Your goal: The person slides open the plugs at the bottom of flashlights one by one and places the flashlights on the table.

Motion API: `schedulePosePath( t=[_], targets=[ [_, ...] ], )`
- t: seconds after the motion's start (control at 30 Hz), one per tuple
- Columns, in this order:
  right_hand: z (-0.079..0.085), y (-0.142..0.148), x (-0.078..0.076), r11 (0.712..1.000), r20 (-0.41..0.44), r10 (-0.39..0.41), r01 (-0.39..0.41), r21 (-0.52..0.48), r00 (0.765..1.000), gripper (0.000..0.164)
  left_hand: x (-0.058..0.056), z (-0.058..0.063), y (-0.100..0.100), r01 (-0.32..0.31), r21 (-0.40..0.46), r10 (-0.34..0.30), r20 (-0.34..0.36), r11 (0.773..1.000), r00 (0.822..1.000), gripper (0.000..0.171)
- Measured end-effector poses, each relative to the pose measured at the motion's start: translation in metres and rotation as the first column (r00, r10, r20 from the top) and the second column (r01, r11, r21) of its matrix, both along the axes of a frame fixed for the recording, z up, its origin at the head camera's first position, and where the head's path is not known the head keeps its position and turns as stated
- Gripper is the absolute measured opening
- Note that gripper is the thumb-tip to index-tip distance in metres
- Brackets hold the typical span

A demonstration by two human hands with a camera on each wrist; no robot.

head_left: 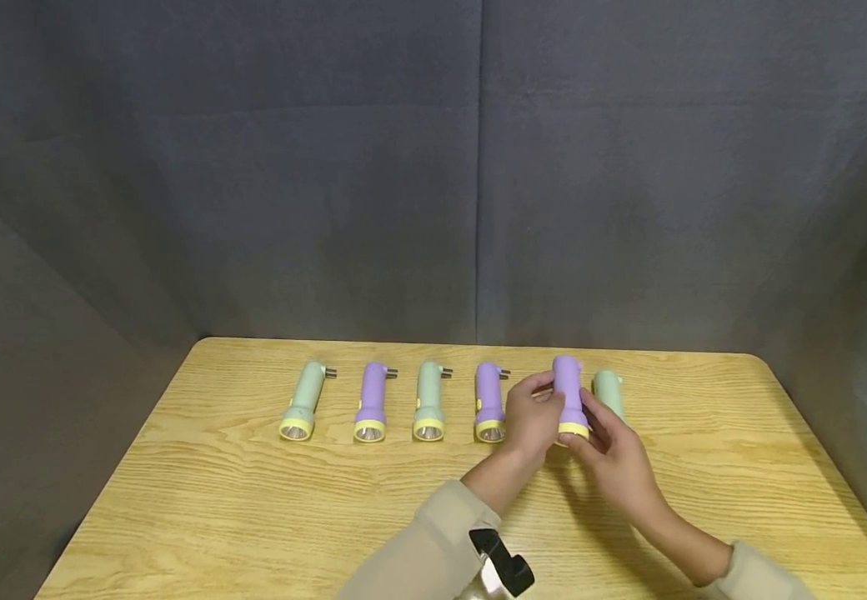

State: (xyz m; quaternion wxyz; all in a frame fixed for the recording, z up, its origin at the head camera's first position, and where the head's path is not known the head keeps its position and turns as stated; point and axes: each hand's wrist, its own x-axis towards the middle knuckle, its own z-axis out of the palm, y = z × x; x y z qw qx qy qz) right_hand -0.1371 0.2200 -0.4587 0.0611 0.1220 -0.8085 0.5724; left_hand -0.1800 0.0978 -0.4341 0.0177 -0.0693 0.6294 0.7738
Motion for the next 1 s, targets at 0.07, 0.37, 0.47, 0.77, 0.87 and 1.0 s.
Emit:
schedulePosePath(
  t=[0.07, 0.37, 0.47, 0.77, 0.87, 1.0],
  targets=[
    [0.006, -0.001, 0.002, 1.000, -0.011, -0.003, 0.003, 0.005, 1.000, 0.066, 0.003, 0.005, -0.003, 0.017, 0.006, -0.017, 0.004, 1.000, 1.000, 0.031],
    [0.023, -0.006, 0.014, 1.000, -0.042, -0.027, 0.028, 0.008, 0.999, 0.068, 0.016, 0.021, -0.019, 0.085, -0.024, -0.086, -0.020, 0.996, 0.996, 0.031],
    [0.026, -0.008, 0.018, 1.000, -0.059, -0.024, 0.024, -0.010, 0.998, 0.067, 0.020, 0.025, -0.025, 0.115, -0.033, -0.116, -0.038, 0.993, 0.993, 0.032],
    [0.034, -0.017, 0.025, 0.999, -0.068, 0.006, -0.009, -0.048, 0.998, 0.068, 0.031, 0.033, -0.045, 0.193, -0.063, -0.197, -0.064, 0.979, 0.978, 0.036],
    [0.035, -0.021, 0.026, 0.999, -0.073, 0.005, -0.009, -0.049, 0.997, 0.069, 0.033, 0.033, -0.050, 0.195, -0.087, -0.202, -0.075, 0.977, 0.977, 0.036],
    [0.035, -0.026, 0.026, 0.998, -0.076, 0.006, -0.011, -0.059, 0.997, 0.069, 0.036, 0.034, -0.056, 0.196, -0.101, -0.205, -0.083, 0.975, 0.975, 0.037]
  ],
)
